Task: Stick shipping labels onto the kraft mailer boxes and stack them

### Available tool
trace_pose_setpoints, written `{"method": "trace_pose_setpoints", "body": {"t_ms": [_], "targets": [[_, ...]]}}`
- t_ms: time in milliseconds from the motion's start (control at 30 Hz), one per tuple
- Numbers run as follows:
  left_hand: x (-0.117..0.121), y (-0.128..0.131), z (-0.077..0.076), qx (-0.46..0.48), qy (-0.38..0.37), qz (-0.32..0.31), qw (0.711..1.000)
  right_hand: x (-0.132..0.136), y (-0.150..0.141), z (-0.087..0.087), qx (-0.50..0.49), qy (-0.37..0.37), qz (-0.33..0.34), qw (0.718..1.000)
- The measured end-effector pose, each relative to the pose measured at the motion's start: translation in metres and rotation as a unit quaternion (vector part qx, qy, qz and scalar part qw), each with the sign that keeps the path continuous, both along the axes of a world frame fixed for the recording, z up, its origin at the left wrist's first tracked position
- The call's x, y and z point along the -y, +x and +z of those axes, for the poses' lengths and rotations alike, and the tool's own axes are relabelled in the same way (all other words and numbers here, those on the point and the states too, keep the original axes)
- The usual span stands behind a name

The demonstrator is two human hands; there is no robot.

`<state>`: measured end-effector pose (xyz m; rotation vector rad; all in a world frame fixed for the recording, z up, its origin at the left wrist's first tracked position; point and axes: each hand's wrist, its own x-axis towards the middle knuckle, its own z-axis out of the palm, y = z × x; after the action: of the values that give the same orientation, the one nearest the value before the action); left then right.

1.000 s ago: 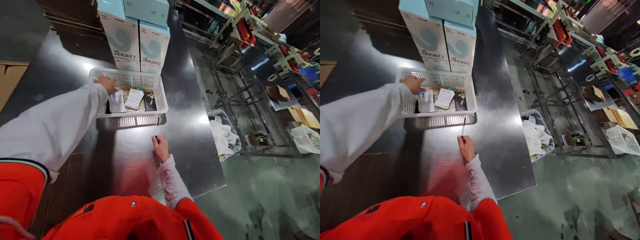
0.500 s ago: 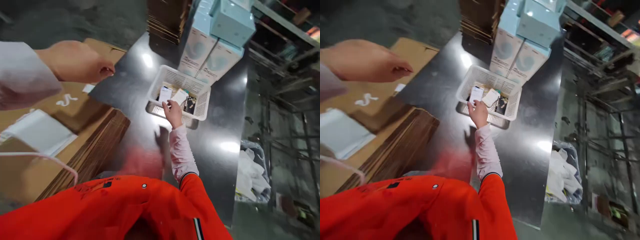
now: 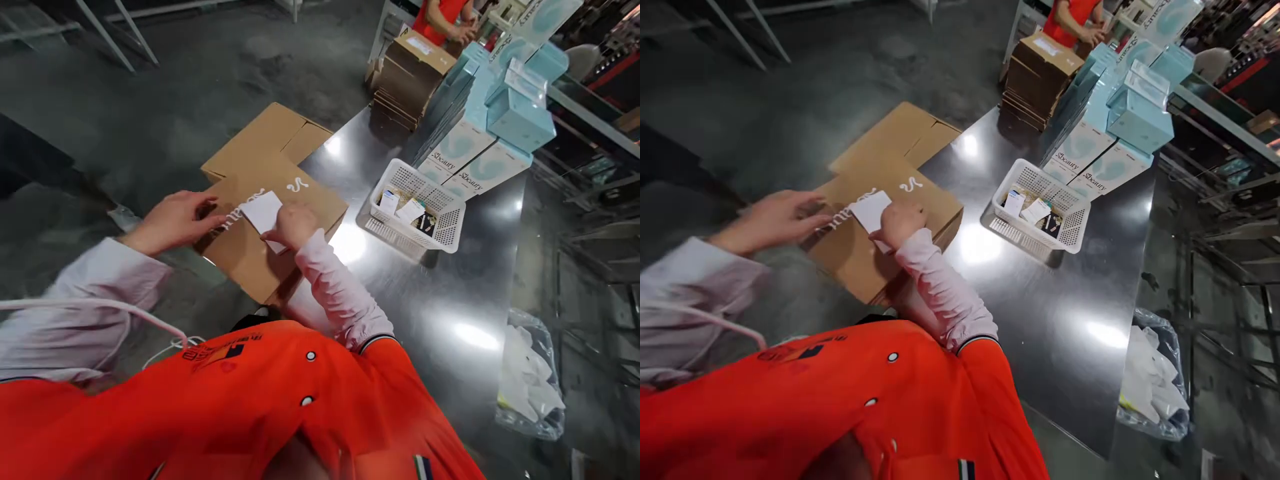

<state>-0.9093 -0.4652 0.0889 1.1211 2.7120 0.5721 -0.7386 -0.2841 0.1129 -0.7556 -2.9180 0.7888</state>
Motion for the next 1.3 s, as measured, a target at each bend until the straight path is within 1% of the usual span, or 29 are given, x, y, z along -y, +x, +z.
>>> {"method": "trace_pose_setpoints", "body": {"t_ms": [67,100,167,233,267,300,333,367,400,433,467,500,533,567,633,700,800,867,933,967,1067,1100,1133,1167,1233,1300], "targets": [[0.014,0.004,-0.009,-0.017,0.024,-0.024,0.999,0.008,-0.004,0.001,0.061,0.054,0.004,0.997],[0.018,0.005,-0.012,-0.011,0.037,-0.037,0.999,0.01,-0.005,0.0,0.062,0.055,0.004,0.997],[0.023,0.009,-0.016,0.013,0.092,-0.057,0.994,0.012,-0.003,-0.005,0.025,0.04,-0.02,0.999],[0.025,0.014,-0.015,0.048,0.138,-0.056,0.988,0.014,0.0,-0.013,-0.026,-0.004,-0.072,0.997],[0.025,0.017,-0.013,0.077,0.157,-0.049,0.983,0.016,0.002,-0.017,-0.053,-0.044,-0.097,0.993],[0.025,0.021,-0.01,0.114,0.178,-0.037,0.977,0.018,0.004,-0.022,-0.082,-0.098,-0.114,0.985],[0.026,0.026,-0.006,0.162,0.204,-0.026,0.965,0.022,0.006,-0.025,-0.115,-0.166,-0.124,0.971],[0.026,0.032,-0.002,0.221,0.233,-0.018,0.947,0.026,0.008,-0.029,-0.152,-0.244,-0.126,0.95],[0.026,0.038,0.003,0.291,0.262,-0.017,0.92,0.032,0.009,-0.032,-0.188,-0.322,-0.122,0.92],[0.026,0.045,0.007,0.364,0.286,-0.022,0.886,0.039,0.011,-0.034,-0.218,-0.388,-0.118,0.888],[0.026,0.052,0.01,0.433,0.304,-0.03,0.848,0.046,0.013,-0.036,-0.238,-0.433,-0.116,0.862],[0.026,0.06,0.012,0.488,0.315,-0.034,0.813,0.053,0.015,-0.037,-0.251,-0.451,-0.121,0.848],[0.025,0.067,0.013,0.524,0.325,-0.03,0.787,0.059,0.017,-0.037,-0.263,-0.445,-0.13,0.846],[0.024,0.075,0.012,0.54,0.335,-0.015,0.772,0.063,0.02,-0.038,-0.277,-0.42,-0.143,0.853],[0.021,0.088,0.009,0.538,0.358,0.032,0.763,0.067,0.028,-0.039,-0.314,-0.35,-0.174,0.865],[0.017,0.1,0.004,0.535,0.369,0.073,0.756,0.064,0.039,-0.042,-0.337,-0.31,-0.205,0.865],[0.012,0.117,0.0,0.554,0.369,0.097,0.74,0.052,0.057,-0.049,-0.325,-0.314,-0.217,0.865],[0.01,0.126,0.001,0.562,0.37,0.097,0.734,0.042,0.07,-0.053,-0.321,-0.313,-0.193,0.873],[0.008,0.134,0.004,0.569,0.37,0.097,0.728,0.032,0.083,-0.053,-0.321,-0.289,-0.139,0.891],[0.008,0.137,0.006,0.575,0.367,0.099,0.724,0.027,0.09,-0.052,-0.317,-0.273,-0.094,0.903],[0.01,0.14,0.009,0.588,0.36,0.11,0.716,0.015,0.112,-0.04,-0.278,-0.196,0.097,0.935],[0.012,0.141,0.009,0.59,0.355,0.11,0.717,0.012,0.118,-0.036,-0.261,-0.155,0.154,0.94],[0.015,0.14,0.009,0.588,0.35,0.109,0.721,0.011,0.124,-0.031,-0.247,-0.109,0.195,0.943],[0.019,0.14,0.008,0.585,0.344,0.104,0.728,0.012,0.128,-0.027,-0.237,-0.061,0.219,0.945],[0.03,0.139,0.007,0.575,0.328,0.09,0.744,0.018,0.134,-0.021,-0.228,0.017,0.237,0.944],[0.042,0.139,0.008,0.57,0.316,0.084,0.754,0.029,0.134,-0.017,-0.223,0.065,0.263,0.937]]}}
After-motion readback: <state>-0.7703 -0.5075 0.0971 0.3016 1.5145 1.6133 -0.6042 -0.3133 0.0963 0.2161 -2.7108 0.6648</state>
